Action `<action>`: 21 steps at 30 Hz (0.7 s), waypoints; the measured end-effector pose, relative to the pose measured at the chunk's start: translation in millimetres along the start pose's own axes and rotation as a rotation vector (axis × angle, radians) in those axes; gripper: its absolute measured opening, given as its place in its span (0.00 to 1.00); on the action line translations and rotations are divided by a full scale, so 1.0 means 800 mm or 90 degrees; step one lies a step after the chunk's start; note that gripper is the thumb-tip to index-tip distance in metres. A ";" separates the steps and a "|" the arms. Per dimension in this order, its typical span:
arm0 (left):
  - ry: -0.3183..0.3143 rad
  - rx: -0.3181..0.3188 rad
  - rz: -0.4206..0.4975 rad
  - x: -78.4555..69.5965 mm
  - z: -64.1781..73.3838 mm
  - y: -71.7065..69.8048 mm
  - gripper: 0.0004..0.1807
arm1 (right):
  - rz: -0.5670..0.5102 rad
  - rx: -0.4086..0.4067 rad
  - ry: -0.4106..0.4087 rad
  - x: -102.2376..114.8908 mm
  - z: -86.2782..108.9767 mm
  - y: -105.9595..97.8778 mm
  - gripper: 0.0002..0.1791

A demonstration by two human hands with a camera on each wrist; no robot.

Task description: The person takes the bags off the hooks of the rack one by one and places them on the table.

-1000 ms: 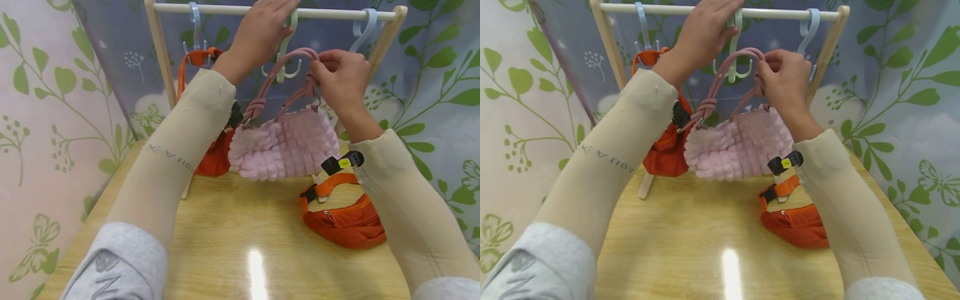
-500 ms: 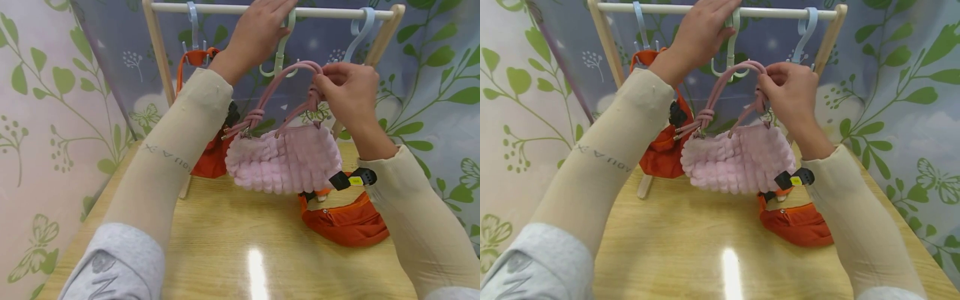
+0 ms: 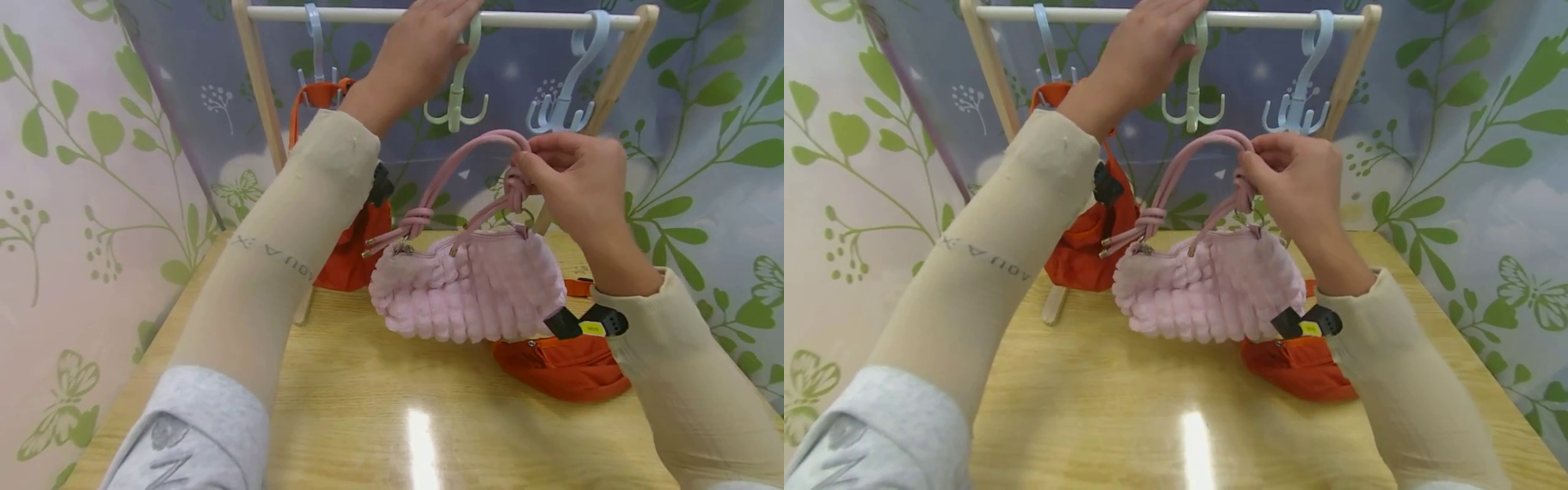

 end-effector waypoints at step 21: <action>-0.009 -0.038 0.060 0.004 0.005 -0.002 0.27 | -0.071 -0.002 0.021 -0.022 0.058 0.008 0.14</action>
Point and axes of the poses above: each hand's wrist, its own z-axis away from the middle knuckle, its own y-axis out of the palm, x = y × z, the point moved 8 cm from there along -z, towards the middle knuckle, and after that the axes turned 6 degrees about y, right-handed, at the moved point
